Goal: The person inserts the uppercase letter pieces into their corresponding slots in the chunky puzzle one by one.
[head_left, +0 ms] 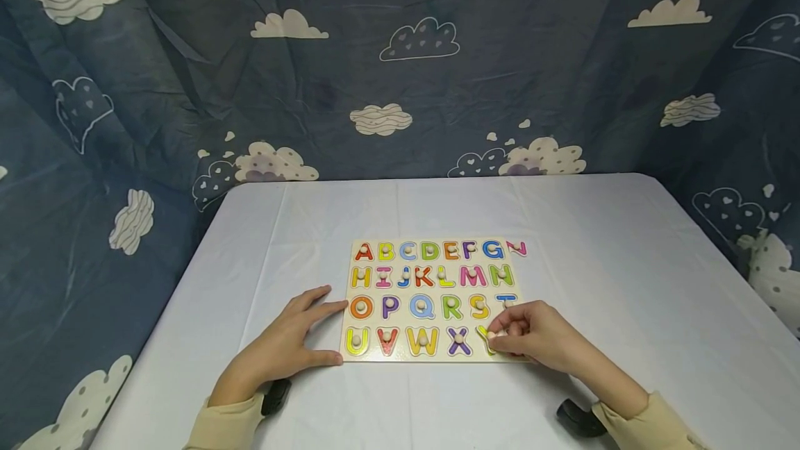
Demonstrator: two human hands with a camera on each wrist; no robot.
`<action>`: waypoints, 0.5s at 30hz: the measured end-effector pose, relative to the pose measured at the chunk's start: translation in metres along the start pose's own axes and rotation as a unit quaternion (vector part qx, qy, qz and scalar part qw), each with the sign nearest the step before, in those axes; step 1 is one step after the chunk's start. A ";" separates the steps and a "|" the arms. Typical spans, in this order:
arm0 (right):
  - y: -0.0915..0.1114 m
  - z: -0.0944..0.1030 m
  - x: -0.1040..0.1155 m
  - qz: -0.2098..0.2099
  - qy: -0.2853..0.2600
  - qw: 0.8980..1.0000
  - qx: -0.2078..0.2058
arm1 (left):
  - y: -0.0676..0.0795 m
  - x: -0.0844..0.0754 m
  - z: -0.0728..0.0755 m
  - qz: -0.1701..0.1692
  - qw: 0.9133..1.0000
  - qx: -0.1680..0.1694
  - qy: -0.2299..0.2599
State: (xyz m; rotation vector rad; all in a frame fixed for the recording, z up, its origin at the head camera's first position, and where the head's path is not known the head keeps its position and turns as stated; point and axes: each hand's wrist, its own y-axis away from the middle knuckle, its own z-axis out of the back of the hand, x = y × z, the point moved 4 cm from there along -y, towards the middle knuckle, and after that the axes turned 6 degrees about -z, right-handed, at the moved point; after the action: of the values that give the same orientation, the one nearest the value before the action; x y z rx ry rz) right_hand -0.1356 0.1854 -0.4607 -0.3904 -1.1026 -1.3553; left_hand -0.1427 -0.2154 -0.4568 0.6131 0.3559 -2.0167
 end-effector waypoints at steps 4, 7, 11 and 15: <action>0.001 -0.002 0.001 -0.001 0.002 1.000 -0.008 | 0.000 0.000 -0.001 0.008 1.000 0.003 0.003; 0.003 -0.003 0.001 -0.007 0.007 1.000 -0.016 | 0.000 -0.001 -0.001 0.008 1.000 0.004 0.002; 0.005 -0.004 0.001 -0.013 0.014 0.999 -0.026 | 0.000 -0.003 0.001 0.005 1.000 0.002 0.003; 0.006 -0.004 0.001 -0.013 0.015 0.999 -0.032 | 0.000 -0.002 0.001 0.008 1.000 0.003 0.002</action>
State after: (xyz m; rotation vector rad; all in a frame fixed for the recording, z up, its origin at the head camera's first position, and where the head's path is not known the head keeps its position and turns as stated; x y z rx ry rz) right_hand -0.1289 0.1831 -0.4601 -0.4021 -1.0449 -1.4165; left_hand -0.1418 -0.2140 -0.4549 0.6227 0.3456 -2.0020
